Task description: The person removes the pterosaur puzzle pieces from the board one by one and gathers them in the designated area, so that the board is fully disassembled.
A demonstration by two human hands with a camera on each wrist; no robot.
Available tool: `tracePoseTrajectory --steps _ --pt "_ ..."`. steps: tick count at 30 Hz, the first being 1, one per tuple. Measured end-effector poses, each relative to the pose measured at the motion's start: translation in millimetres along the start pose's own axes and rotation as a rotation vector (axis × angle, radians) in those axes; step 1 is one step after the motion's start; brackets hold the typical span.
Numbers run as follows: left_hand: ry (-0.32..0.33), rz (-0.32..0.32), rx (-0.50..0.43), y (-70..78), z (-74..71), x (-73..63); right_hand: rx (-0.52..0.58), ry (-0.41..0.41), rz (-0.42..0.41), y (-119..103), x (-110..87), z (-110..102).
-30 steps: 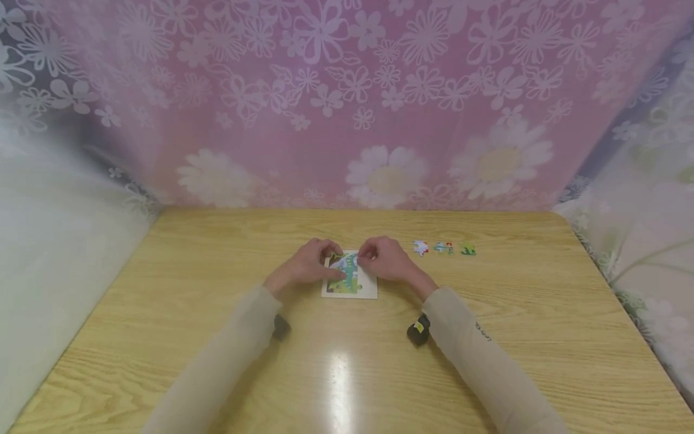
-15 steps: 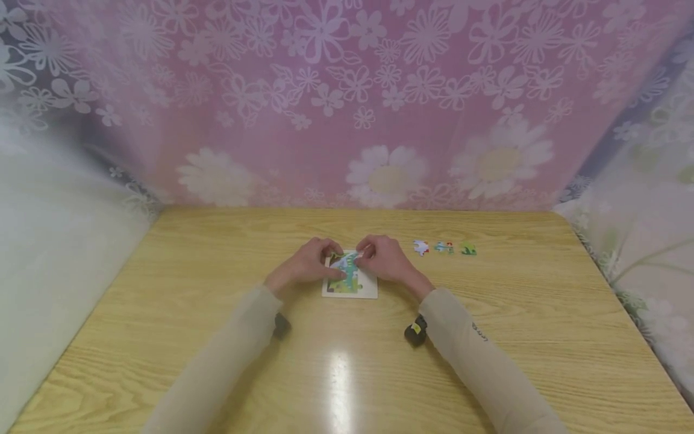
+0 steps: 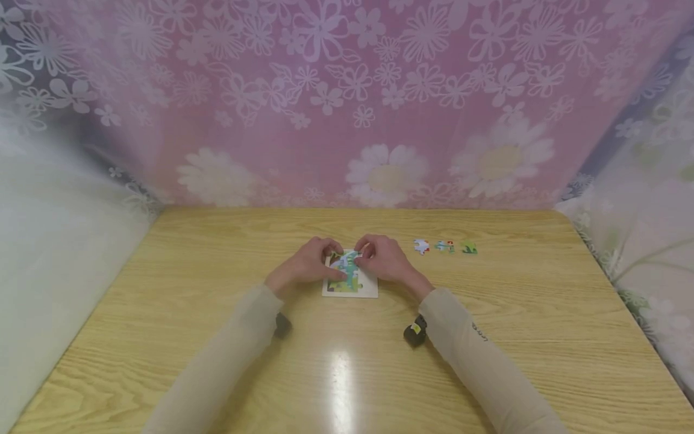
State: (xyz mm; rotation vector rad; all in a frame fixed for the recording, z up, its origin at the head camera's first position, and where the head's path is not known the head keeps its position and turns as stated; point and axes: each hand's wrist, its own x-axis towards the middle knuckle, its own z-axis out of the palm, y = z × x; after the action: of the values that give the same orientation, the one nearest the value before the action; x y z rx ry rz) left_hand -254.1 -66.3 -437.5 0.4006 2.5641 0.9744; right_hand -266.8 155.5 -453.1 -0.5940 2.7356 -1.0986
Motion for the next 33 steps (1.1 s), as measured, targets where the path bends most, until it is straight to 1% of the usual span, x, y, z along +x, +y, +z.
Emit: tracePoseTrajectory --steps 6,10,16,23,29,33 --pt "0.006 -0.011 0.009 0.0 -0.2 0.9 0.013 0.008 -0.021 0 -0.1 -1" --pt "0.005 -0.019 0.010 0.2 -0.4 1.8 0.019 0.010 -0.015 -1 0.3 -2" --pt "-0.003 -0.033 0.014 2.3 -1.3 2.3 0.029 0.000 0.019 -2 2.3 -4" --pt "0.006 -0.050 0.021 1.7 -1.0 4.8 0.057 -0.005 0.070 -4 3.3 -5" --pt "0.002 -0.042 0.014 3.2 -1.9 2.6 0.125 0.006 0.111 -2 0.6 -7" --pt "0.003 -0.024 0.011 2.1 -0.7 1.0 0.155 0.011 0.110 0 -4.5 -12"
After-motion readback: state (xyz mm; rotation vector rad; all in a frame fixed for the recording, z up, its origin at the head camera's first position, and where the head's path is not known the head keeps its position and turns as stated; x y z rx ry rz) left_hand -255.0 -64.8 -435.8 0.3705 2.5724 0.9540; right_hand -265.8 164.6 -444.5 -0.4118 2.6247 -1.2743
